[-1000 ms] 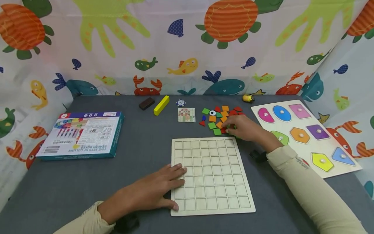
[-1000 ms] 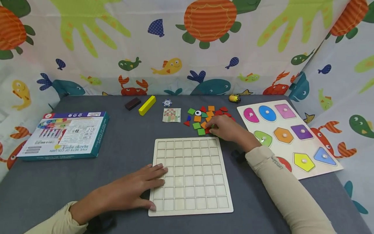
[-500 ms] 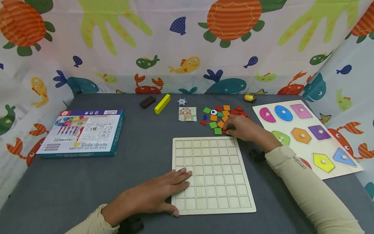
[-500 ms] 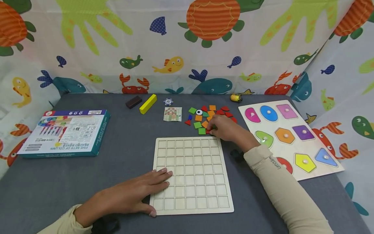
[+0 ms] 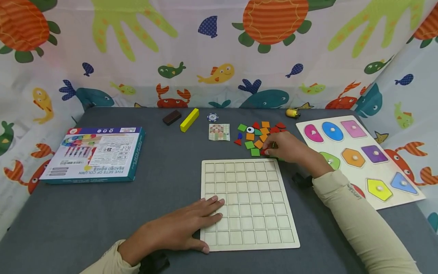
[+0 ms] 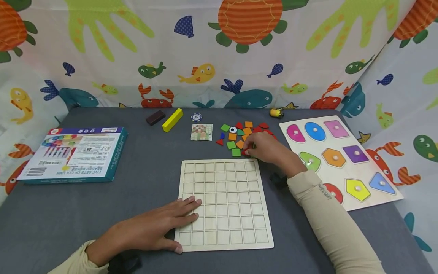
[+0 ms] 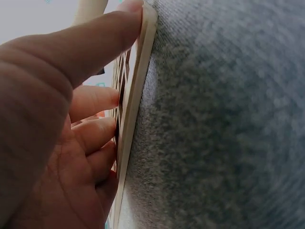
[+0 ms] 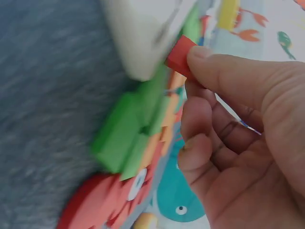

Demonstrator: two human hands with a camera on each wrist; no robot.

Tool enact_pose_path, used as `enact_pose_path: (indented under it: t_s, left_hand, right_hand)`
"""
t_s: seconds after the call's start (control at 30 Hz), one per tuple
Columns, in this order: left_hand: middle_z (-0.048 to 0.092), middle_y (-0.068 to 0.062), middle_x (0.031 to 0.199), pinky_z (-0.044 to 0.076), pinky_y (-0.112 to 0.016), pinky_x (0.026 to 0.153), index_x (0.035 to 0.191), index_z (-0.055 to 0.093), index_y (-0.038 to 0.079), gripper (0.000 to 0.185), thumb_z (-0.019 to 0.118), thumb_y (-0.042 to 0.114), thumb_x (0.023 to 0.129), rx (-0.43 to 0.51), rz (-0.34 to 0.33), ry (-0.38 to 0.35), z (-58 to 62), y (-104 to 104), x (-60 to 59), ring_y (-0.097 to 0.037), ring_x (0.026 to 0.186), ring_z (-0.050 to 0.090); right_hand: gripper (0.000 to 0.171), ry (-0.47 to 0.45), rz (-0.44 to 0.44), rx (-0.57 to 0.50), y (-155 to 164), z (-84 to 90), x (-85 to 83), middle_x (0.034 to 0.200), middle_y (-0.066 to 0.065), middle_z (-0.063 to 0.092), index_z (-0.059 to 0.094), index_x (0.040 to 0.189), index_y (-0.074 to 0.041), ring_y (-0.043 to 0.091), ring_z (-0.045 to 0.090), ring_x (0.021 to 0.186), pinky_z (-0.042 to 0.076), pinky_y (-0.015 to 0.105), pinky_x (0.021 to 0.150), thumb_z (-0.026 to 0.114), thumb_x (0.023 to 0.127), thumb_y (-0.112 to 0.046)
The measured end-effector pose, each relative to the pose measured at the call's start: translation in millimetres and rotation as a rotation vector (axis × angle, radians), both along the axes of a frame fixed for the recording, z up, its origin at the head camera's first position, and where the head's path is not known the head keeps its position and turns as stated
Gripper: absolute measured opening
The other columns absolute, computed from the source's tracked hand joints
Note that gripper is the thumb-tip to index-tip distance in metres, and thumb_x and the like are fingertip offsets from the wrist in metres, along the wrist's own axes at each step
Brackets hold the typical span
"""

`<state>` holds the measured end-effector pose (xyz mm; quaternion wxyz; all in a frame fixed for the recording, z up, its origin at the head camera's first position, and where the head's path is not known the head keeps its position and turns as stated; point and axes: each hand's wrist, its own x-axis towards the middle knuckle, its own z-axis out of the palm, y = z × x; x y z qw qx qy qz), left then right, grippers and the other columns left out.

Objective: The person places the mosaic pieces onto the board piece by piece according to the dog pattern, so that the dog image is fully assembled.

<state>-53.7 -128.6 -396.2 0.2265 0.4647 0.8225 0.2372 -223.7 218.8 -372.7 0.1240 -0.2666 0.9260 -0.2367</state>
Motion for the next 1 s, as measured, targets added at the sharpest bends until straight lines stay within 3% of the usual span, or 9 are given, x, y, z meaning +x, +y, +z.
enact_pose_path:
  t_s: [0.1,0.23,0.47,0.77,1.0]
  left_hand:
    - [0.01,-0.003,0.162,0.025,-0.047,0.114,0.151,0.037,0.01,0.08,0.068,0.047,0.087,0.014,-0.004,0.002,-2.2,-1.2,-0.4,-0.024,0.148,0.005]
    - [0.009,-0.003,0.162,0.024,-0.047,0.114,0.151,0.036,0.01,0.081,0.067,0.048,0.087,0.015,-0.008,0.001,-3.0,-1.7,-0.6,-0.024,0.148,0.005]
    - [0.01,-0.003,0.162,0.024,-0.047,0.114,0.151,0.037,0.01,0.08,0.068,0.047,0.087,0.013,-0.007,0.002,-2.9,-0.6,-1.2,-0.024,0.148,0.005]
    - [0.01,-0.004,0.162,0.021,-0.047,0.115,0.15,0.038,0.01,0.08,0.067,0.048,0.087,0.029,-0.017,0.008,-4.4,-1.9,-2.7,-0.024,0.148,0.005]
    - [0.01,-0.004,0.162,0.019,-0.046,0.116,0.15,0.037,0.009,0.079,0.066,0.049,0.088,0.026,-0.017,-0.001,-4.8,-2.5,-2.8,-0.024,0.148,0.005]
  right_hand:
    - [0.01,-0.012,-0.01,-0.074,-6.1,6.5,3.4,0.093,0.004,0.069,0.073,0.099,-0.002,0.02,0.06,0.083,0.053,0.036,0.071,0.07,0.089,-0.003]
    - [0.011,-0.038,0.041,-0.158,-22.7,12.0,8.9,0.095,0.004,0.07,0.074,0.1,-0.002,0.019,0.06,0.083,0.053,0.034,0.07,0.067,0.091,-0.002]
    - [0.013,-0.106,0.126,-0.215,-63.1,8.2,14.0,0.096,-0.001,0.068,0.076,0.1,-0.009,0.015,0.06,0.082,0.052,0.032,0.07,0.065,0.093,-0.006]
    - [0.009,-0.123,0.233,-0.168,-110.0,-5.7,16.8,0.09,-0.004,0.068,0.075,0.096,-0.01,0.011,0.059,0.079,0.052,0.027,0.071,0.066,0.093,-0.009]
    - [0.01,-0.011,0.277,-0.109,-115.7,-14.1,19.0,0.088,-0.002,0.06,0.077,0.094,-0.01,0.011,0.053,0.075,0.047,0.026,0.065,0.068,0.091,-0.007]
